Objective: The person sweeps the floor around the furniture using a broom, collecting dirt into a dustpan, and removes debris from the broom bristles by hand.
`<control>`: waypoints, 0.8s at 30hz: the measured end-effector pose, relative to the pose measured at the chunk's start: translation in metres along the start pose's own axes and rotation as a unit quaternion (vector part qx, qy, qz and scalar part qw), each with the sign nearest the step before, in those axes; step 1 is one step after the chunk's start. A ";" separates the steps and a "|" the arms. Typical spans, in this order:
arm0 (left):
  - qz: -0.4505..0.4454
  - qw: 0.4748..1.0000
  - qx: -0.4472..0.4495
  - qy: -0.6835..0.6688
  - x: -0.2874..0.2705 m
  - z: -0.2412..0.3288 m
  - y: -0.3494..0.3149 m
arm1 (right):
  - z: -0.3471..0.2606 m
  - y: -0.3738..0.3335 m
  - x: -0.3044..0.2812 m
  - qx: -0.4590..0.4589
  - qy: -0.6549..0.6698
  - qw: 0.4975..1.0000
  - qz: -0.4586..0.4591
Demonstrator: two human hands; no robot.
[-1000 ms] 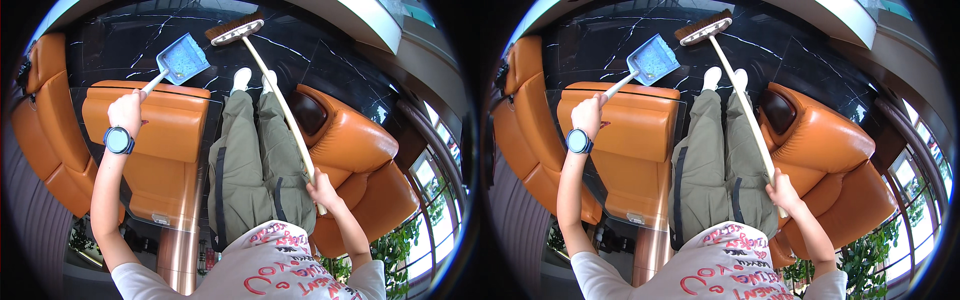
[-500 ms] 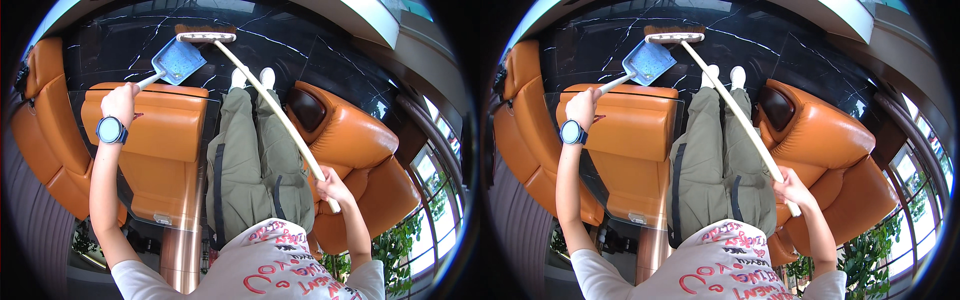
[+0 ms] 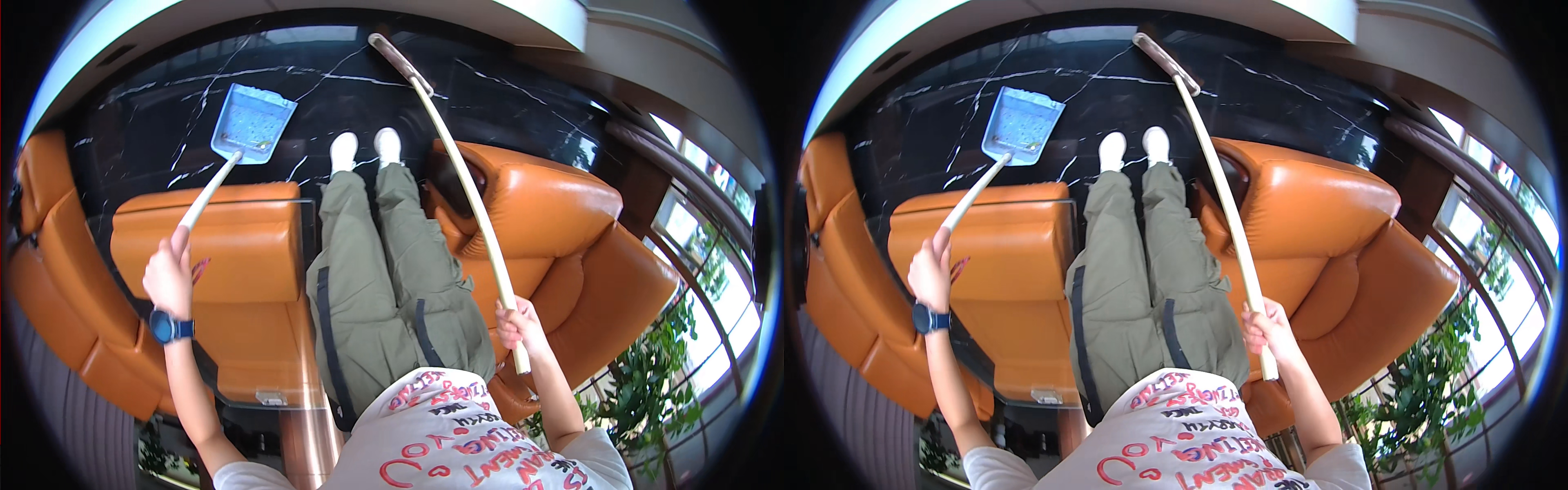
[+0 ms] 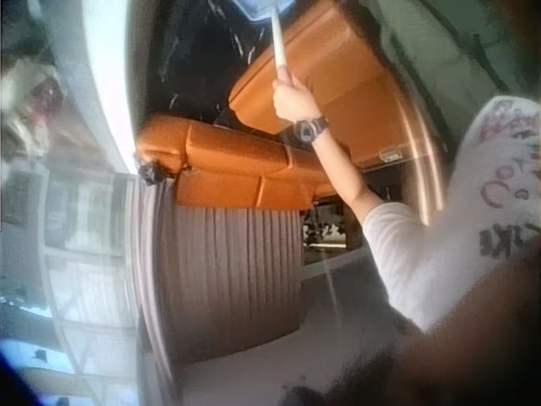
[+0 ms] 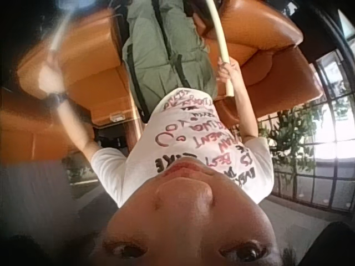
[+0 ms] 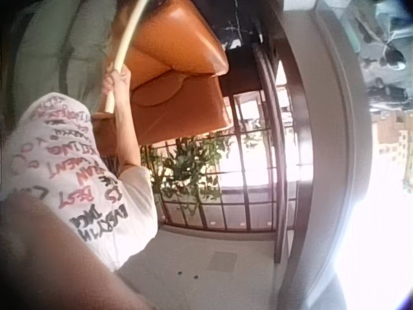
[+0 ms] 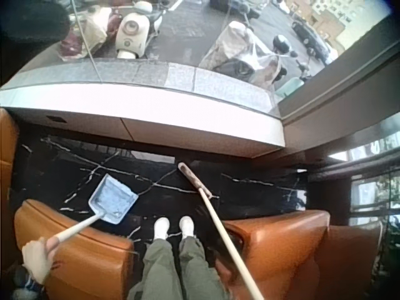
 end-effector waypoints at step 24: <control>-0.041 0.852 -0.181 -0.489 0.012 0.094 -0.108 | -0.053 0.139 0.015 0.120 0.471 0.872 -0.061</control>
Point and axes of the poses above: each hand's wrist, its own y-axis towards the middle knuckle, its own x-axis out of the palm, z = x × y, the point moved 8 cm from there along y, towards the middle knuckle, and after that the axes turned 4 degrees about y, right-handed, at the moved point
